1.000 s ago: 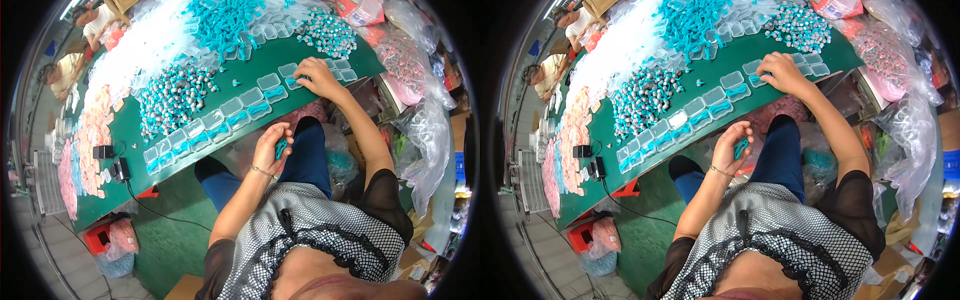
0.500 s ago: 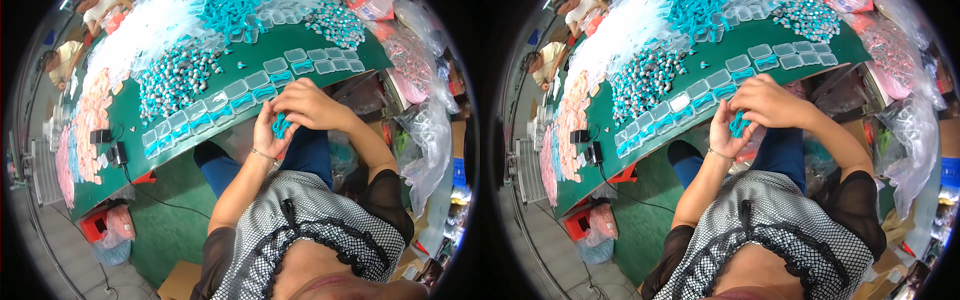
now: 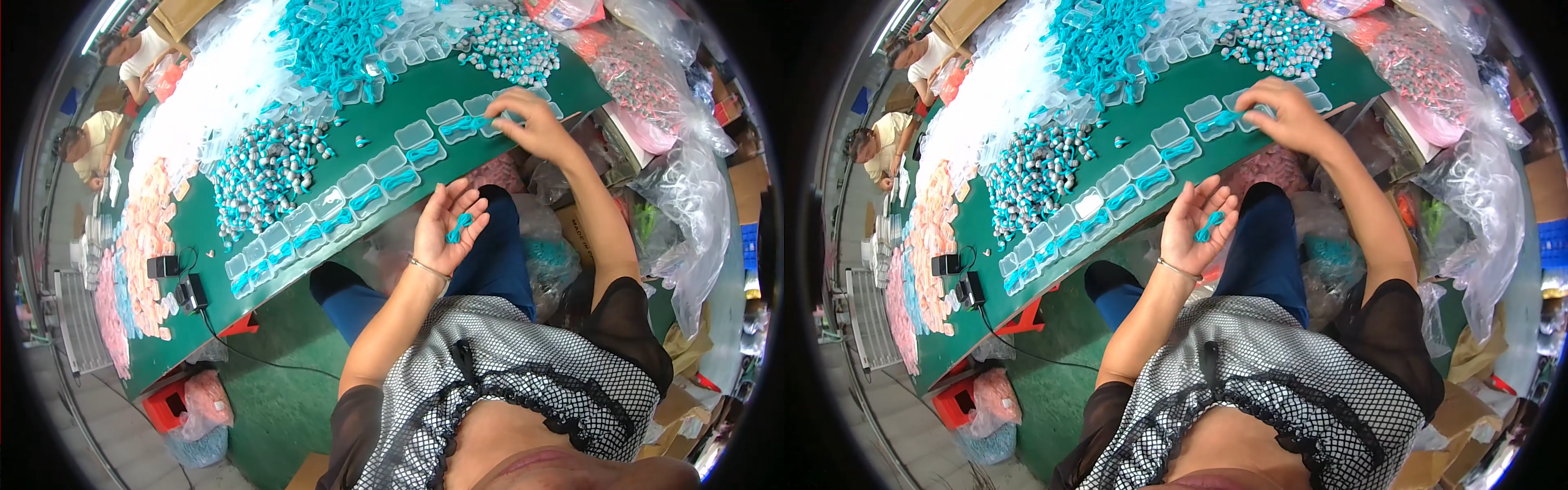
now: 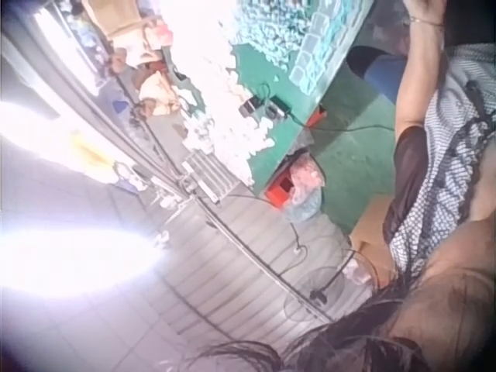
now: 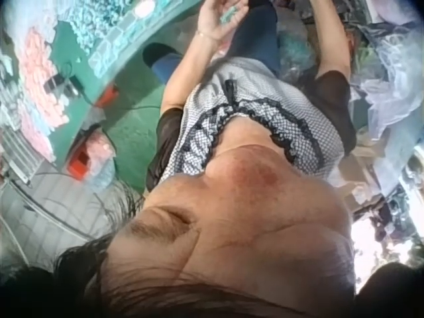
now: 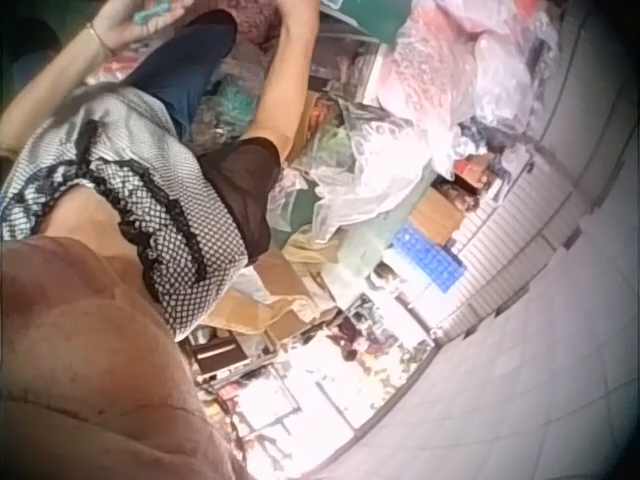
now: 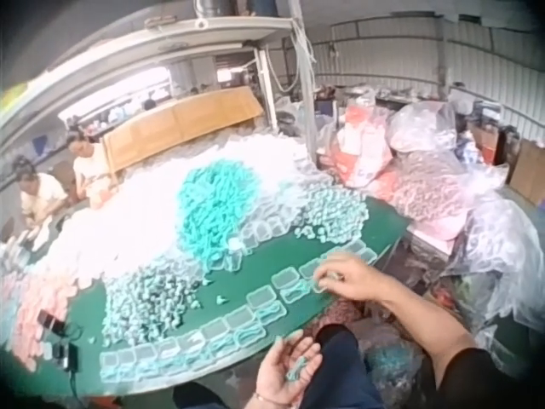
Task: Sorting and placing small components into plastic containers.
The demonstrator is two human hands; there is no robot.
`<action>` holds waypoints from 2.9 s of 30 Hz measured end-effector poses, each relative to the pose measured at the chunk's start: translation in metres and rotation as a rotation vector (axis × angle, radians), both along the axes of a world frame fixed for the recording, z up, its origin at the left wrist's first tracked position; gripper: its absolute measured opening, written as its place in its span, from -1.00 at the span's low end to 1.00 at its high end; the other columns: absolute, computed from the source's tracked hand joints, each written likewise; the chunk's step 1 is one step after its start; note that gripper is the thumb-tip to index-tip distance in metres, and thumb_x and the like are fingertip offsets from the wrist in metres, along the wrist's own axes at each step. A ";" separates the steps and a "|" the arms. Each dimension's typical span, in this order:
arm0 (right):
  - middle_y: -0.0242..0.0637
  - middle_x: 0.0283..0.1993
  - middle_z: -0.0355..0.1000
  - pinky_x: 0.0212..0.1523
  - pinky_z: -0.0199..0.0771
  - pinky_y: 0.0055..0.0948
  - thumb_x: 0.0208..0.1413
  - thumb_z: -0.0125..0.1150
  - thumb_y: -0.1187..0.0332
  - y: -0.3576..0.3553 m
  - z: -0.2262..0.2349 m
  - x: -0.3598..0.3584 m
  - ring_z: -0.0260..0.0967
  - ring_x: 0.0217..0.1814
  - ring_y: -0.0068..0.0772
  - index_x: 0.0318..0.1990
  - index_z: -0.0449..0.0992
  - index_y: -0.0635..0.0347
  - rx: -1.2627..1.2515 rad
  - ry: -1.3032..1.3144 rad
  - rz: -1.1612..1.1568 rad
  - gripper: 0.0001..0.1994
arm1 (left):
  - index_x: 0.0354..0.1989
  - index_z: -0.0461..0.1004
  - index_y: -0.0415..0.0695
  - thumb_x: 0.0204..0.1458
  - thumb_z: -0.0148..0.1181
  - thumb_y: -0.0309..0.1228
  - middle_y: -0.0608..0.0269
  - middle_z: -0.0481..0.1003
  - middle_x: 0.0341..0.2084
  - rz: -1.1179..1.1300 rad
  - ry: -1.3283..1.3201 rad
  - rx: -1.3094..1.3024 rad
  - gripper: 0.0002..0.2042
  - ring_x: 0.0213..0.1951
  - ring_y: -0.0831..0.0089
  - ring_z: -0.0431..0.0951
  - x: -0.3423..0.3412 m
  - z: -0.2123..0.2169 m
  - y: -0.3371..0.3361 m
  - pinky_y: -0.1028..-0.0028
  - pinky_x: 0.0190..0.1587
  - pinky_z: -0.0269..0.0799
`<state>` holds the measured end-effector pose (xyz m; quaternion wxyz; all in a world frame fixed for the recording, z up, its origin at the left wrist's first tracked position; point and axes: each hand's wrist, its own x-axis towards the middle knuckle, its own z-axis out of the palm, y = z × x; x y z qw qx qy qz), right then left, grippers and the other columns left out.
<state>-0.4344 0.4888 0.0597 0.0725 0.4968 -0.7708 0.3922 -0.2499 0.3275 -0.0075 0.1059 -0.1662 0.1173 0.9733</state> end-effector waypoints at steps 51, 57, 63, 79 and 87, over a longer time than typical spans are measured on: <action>-0.41 -0.28 0.42 0.03 0.18 -0.24 -0.12 0.31 0.40 0.052 -0.028 -0.060 0.35 -0.04 -0.30 -0.31 0.50 0.07 0.317 0.324 -0.166 -0.82 | -0.04 0.44 -0.13 0.20 0.03 -0.26 0.26 0.51 -0.19 -0.099 0.080 -0.145 -0.73 -0.17 0.38 0.53 -0.020 -0.018 0.016 0.36 -0.15 0.50; -0.38 -0.28 0.42 0.02 0.21 -0.28 -0.12 0.31 0.39 0.054 -0.025 -0.059 0.34 -0.04 -0.26 -0.34 0.51 0.10 0.311 0.313 -0.165 -0.85 | -0.07 0.46 -0.14 0.19 0.05 -0.28 0.29 0.51 -0.23 -0.089 0.077 -0.162 -0.76 -0.23 0.42 0.52 -0.018 -0.013 0.014 0.40 -0.20 0.49; -0.30 -0.29 0.48 -0.06 0.32 -0.25 -0.04 0.22 0.41 0.015 0.002 -0.060 0.42 -0.14 -0.22 -0.34 0.52 0.14 0.244 0.397 -0.229 -0.91 | -0.07 0.45 -0.14 0.18 0.06 -0.29 0.29 0.50 -0.23 -0.076 0.095 -0.141 -0.76 -0.24 0.43 0.51 -0.007 -0.019 0.005 0.42 -0.20 0.49; -0.19 -0.27 0.54 -0.22 0.48 -0.29 -0.11 0.36 0.31 -0.199 -0.055 -0.103 0.51 -0.20 -0.29 -0.17 0.52 0.19 0.230 -0.246 -0.532 -0.68 | -0.05 0.40 -0.18 0.19 0.02 -0.37 0.28 0.47 -0.28 0.038 0.116 -0.182 -0.78 -0.29 0.47 0.48 0.040 -0.018 -0.029 0.48 -0.24 0.46; -0.41 -0.33 0.48 -0.22 0.42 -0.53 -0.03 0.25 0.46 -0.075 -0.007 -0.083 0.37 -0.31 -0.62 -0.20 0.55 0.24 -0.174 -0.539 -0.123 -0.80 | -0.07 0.44 -0.15 0.16 0.08 -0.37 0.30 0.50 -0.32 -0.027 0.121 -0.206 -0.78 -0.30 0.47 0.51 0.029 -0.019 -0.018 0.47 -0.24 0.49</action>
